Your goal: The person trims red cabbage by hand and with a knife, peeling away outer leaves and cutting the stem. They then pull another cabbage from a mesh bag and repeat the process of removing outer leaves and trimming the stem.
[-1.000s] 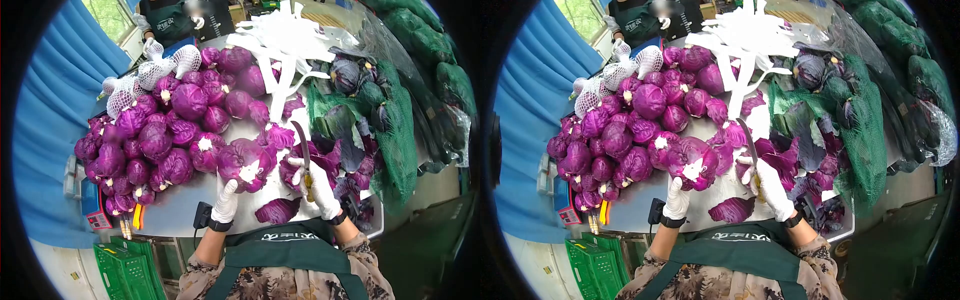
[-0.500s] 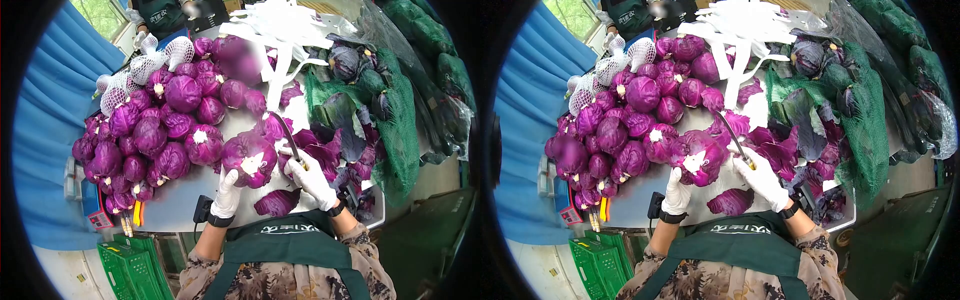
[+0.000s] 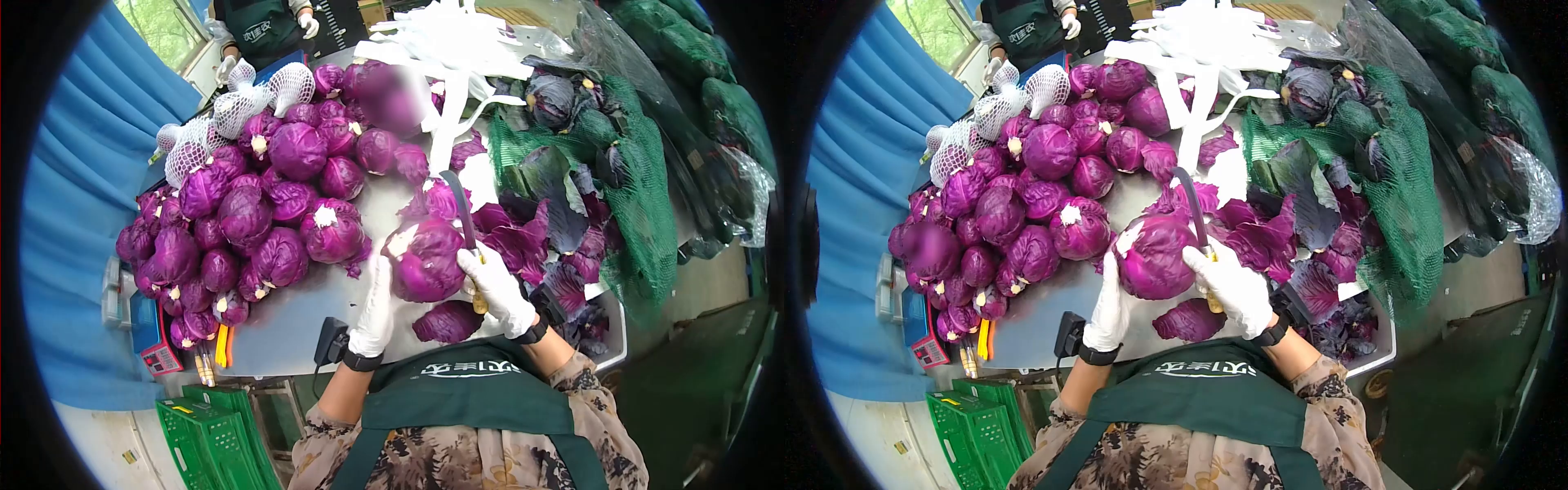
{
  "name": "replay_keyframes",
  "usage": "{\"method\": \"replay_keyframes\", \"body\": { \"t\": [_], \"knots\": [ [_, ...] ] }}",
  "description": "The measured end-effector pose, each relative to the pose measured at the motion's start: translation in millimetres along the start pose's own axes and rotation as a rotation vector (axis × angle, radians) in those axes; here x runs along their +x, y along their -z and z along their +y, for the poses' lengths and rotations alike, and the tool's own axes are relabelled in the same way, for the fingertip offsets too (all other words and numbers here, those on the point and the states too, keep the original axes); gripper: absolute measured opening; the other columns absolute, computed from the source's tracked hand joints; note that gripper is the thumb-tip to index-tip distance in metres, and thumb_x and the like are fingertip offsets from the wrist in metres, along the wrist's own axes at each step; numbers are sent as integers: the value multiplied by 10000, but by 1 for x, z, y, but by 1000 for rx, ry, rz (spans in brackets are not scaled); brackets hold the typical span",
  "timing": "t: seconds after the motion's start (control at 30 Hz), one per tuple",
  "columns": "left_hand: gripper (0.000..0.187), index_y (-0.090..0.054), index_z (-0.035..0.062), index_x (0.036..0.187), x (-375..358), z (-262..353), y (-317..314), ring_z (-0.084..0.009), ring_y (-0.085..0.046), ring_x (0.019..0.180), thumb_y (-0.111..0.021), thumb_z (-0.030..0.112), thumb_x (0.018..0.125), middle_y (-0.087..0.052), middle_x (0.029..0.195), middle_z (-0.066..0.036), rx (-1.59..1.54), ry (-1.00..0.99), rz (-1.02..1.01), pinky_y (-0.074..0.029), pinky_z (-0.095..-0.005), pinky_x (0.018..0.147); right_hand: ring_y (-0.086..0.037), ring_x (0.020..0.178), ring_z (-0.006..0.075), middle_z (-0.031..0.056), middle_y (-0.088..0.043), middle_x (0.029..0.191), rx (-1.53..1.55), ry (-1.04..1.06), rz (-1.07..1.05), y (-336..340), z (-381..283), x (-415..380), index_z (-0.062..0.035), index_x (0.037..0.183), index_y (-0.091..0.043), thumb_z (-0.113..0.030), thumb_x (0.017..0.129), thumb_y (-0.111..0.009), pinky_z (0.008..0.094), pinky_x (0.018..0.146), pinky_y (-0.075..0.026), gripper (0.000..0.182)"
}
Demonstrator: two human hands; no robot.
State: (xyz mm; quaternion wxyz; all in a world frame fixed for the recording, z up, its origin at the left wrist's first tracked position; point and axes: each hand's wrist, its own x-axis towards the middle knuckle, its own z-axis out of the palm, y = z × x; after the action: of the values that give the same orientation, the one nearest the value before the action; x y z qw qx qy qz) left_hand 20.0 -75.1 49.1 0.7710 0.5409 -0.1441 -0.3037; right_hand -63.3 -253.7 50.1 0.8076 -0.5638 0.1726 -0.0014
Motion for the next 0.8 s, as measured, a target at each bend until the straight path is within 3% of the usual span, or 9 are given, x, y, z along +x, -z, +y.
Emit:
{"method": "replay_keyframes", "body": {
  "t": [0.1,0.17,0.27,0.33,0.47,0.57,0.63,0.7,0.8],
  "knots": [
    [938,-189,61,1500,-4,-3,6,-253,-338,1370,-753,390,826,-296,1490,-136,278,-235,-10,-300,-402,1132,-492,592,30,-47,-584,751,-299,-2,54,-5,-9,-13,-173,1422,-466,-374,860,-717,213,538,-412,647],
    [1015,-201,67,1500,-6,0,8,-249,-372,1347,-802,412,759,-336,1466,-134,232,-246,-37,-314,-403,1123,-638,777,91,29,-694,977,-460,88,66,-4,-8,-16,-182,1434,-452,-395,821,-745,245,700,-505,712],
    [1181,-222,45,1485,-7,-3,15,-262,-428,1308,-871,520,620,-396,1419,-137,173,-289,-59,-356,-411,1103,-609,1140,194,121,-617,1277,-546,313,7,4,0,-13,-215,1443,-442,-396,787,-765,322,941,-477,753],
    [1248,-226,31,1479,-11,-1,14,-264,-430,1306,-875,582,566,-388,1414,-136,126,-297,-36,-378,-415,1095,-626,917,135,100,-648,1191,-394,312,-34,6,-23,-20,-94,1390,-488,-378,842,-717,266,797,-490,658],
    [1088,-251,22,1467,-14,3,5,-270,-422,1293,-874,262,608,-385,1404,-134,358,-452,38,-336,-401,1108,-393,492,0,19,-654,939,-81,550,135,9,-59,-36,-1,1289,-549,-509,991,-456,153,452,-298,596],
    [1028,-332,20,1420,-13,-3,3,-280,-449,1260,-893,186,575,-426,1367,-158,858,-567,195,-368,-405,1081,-487,530,43,42,-664,858,-306,437,150,1,-68,-52,-18,1287,-555,-422,1007,-456,191,508,-387,501],
    [1013,-353,19,1405,-12,-14,0,-296,-461,1237,-902,195,573,-432,1348,-170,905,-572,220,-385,-414,1063,-621,666,146,72,-688,889,-654,379,41,-3,-51,-49,-125,1391,-498,-308,964,-548,312,599,-482,467],
    [1008,-361,13,1394,-15,-25,-1,-319,-458,1232,-910,215,572,-430,1330,-179,977,-495,295,-394,-424,1053,-616,646,113,19,-715,868,-1082,435,39,4,-9,-38,-72,1405,-468,-272,983,-506,254,654,-426,469],
    [986,-357,23,1380,-20,-36,-4,-355,-477,1210,-899,291,601,-398,1321,-191,1058,-399,316,-444,-438,996,-622,687,132,-29,-699,861,-1246,479,90,5,28,-36,-160,1463,-402,-297,963,-557,373,969,-289,542]
  ]
}}
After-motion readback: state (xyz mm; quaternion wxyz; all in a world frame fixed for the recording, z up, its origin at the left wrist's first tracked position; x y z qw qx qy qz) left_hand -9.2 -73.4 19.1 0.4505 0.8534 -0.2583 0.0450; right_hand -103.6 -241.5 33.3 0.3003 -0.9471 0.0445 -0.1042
